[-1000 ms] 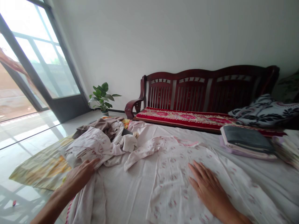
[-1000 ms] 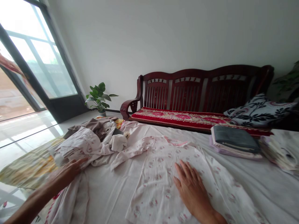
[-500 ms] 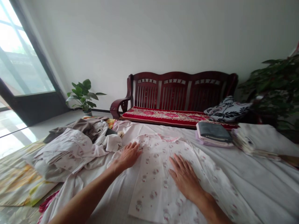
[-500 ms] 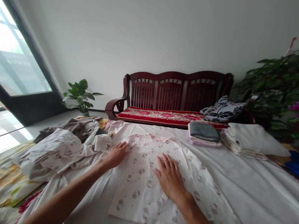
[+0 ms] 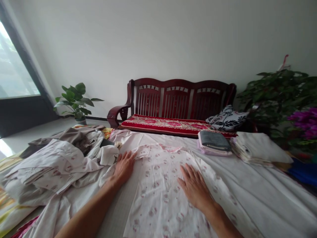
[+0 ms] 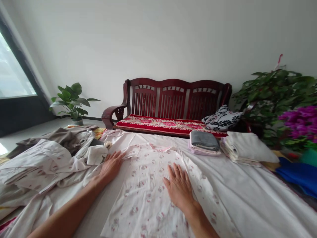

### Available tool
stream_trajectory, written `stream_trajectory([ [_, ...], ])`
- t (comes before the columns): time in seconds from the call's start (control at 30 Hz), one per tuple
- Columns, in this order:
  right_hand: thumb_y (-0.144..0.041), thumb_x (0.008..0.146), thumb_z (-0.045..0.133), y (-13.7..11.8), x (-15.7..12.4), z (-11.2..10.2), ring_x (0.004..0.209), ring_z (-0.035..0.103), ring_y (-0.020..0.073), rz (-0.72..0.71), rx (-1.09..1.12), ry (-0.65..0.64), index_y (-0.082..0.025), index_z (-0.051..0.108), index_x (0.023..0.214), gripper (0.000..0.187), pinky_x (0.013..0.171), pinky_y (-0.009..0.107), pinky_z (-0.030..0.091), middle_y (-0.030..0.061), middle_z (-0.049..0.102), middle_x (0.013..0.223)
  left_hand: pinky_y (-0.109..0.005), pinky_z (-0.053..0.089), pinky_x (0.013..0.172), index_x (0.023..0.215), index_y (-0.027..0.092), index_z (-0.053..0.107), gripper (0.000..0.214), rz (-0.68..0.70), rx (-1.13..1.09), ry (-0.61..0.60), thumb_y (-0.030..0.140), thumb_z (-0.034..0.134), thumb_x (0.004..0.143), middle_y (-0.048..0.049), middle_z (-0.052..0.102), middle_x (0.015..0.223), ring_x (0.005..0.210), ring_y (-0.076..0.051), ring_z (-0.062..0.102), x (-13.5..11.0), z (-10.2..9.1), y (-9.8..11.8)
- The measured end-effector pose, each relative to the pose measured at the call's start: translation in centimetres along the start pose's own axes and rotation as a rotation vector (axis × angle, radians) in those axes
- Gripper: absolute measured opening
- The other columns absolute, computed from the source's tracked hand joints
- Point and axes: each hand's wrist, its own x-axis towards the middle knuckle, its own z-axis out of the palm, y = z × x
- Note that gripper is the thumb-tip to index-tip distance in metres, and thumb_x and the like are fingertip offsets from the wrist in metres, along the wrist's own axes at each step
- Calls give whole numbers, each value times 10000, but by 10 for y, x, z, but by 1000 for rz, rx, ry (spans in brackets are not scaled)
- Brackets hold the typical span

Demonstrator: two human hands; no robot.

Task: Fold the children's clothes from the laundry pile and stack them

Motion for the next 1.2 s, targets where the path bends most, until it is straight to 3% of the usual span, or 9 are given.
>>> stream_trajectory([
  [0.1, -487, 992, 381, -1, -1, -4, 1480, 328, 322, 8, 2, -14, -191, 437, 1520, 608, 1202, 544, 259, 142, 364, 1606, -506, 249, 1222, 1456, 193, 516, 531, 143, -63, 115, 96, 316, 974, -112, 467, 1548, 1476, -282, 349, -4, -4, 4],
  [0.2, -492, 993, 377, -4, -1, -9, 1489, 310, 322, 22, 10, -43, -193, 436, 1521, 610, 1204, 545, 253, 139, 350, 1613, -468, 230, 1246, 1441, 188, 525, 489, 397, -225, 162, 146, 345, 989, -91, 454, 1560, 1497, -248, 310, -15, -8, 18],
  [0.37, -500, 992, 380, -3, -1, -14, 1501, 286, 307, 15, 44, -73, -203, 421, 1529, 615, 1213, 536, 241, 118, 328, 1627, -472, 268, 1234, 1570, 199, 311, 591, 616, -356, -52, 447, 370, 1036, -101, 332, 1627, 1521, -254, 252, -33, -10, 49],
  [0.47, -472, 998, 376, 5, 0, -14, 1495, 302, 289, 11, 47, -65, -233, 425, 1526, 581, 1214, 528, 250, 82, 347, 1624, -543, 223, 1232, 1585, 190, 279, 714, 636, -296, -158, 587, 382, 1001, -141, 286, 1638, 1526, -316, 217, -35, -7, 56],
  [0.57, -441, 996, 387, 18, 3, -12, 1477, 335, 292, 38, 15, -25, -210, 465, 1499, 559, 1208, 502, 275, 88, 406, 1594, -573, 202, 1226, 1578, 212, 310, 720, 642, -244, -182, 629, 354, 992, -152, 283, 1635, 1518, -341, 233, -33, -4, 55],
  [0.83, -334, 978, 403, 43, 13, -9, 1329, 508, 286, 152, -58, 124, -171, 572, 1382, 467, 1129, 453, 377, 123, 550, 1467, -553, 253, 1213, 1574, 267, 320, 678, 654, -224, -106, 616, 366, 995, -124, 312, 1630, 1499, -338, 286, -32, 9, 51],
  [1.2, -290, 942, 430, 53, 14, -11, 1320, 528, 284, 91, 23, 112, -134, 612, 1338, 462, 1107, 420, 397, 160, 563, 1448, -564, 267, 1207, 1561, 280, 351, 649, 655, -269, -79, 587, 413, 992, -121, 333, 1621, 1489, -343, 307, -32, 11, 51],
])
